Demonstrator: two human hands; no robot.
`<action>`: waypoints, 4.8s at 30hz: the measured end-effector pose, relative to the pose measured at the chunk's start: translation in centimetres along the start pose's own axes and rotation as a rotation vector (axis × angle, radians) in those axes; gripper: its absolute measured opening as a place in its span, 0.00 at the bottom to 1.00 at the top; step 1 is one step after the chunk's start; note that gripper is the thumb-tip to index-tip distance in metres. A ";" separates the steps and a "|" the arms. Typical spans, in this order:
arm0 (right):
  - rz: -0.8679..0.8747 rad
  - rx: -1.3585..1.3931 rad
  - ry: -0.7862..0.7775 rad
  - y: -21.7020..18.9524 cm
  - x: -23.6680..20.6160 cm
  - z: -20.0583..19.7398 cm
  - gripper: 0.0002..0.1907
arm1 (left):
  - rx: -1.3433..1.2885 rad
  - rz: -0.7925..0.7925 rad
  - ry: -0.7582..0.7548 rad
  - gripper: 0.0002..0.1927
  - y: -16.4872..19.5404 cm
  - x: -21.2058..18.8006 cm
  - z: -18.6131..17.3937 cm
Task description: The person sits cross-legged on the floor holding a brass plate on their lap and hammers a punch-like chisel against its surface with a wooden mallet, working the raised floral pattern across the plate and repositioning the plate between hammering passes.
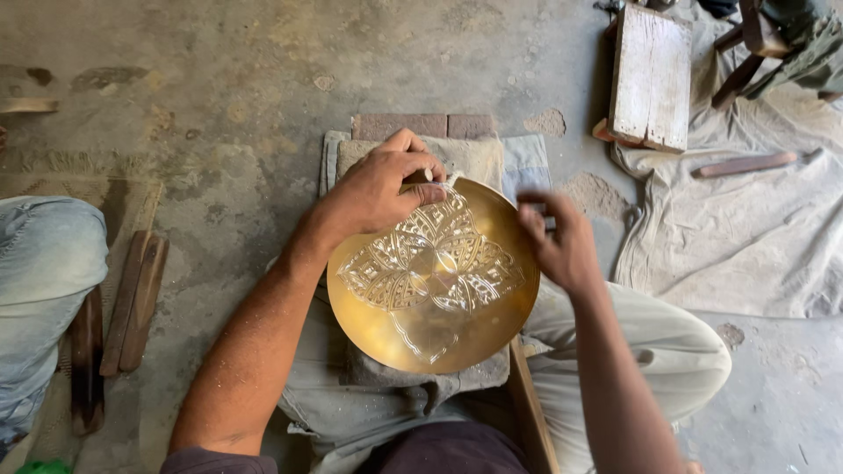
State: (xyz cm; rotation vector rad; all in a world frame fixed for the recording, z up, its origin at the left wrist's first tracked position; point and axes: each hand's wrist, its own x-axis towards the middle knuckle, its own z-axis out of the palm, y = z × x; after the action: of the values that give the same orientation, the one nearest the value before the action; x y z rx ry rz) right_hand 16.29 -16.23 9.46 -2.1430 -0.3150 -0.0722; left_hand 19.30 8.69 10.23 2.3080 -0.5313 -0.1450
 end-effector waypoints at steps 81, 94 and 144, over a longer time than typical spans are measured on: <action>0.387 0.298 0.341 4.8 -17.3 -4.7 0.37 | -0.372 -0.116 0.548 0.18 1.6 -11.7 12.9; -0.070 -0.518 -0.058 0.9 -8.1 -4.3 0.16 | -0.186 -0.076 0.467 0.14 1.1 -10.7 13.9; -0.327 -0.601 -0.372 -2.5 -1.9 -6.4 0.24 | -0.115 -0.300 0.688 0.11 4.3 -13.0 17.0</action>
State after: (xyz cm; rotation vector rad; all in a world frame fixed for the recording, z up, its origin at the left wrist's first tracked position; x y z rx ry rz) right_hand 14.28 -20.59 14.75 -2.6738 -0.9609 0.0543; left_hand 1.71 0.32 0.41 2.1311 0.1679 0.4522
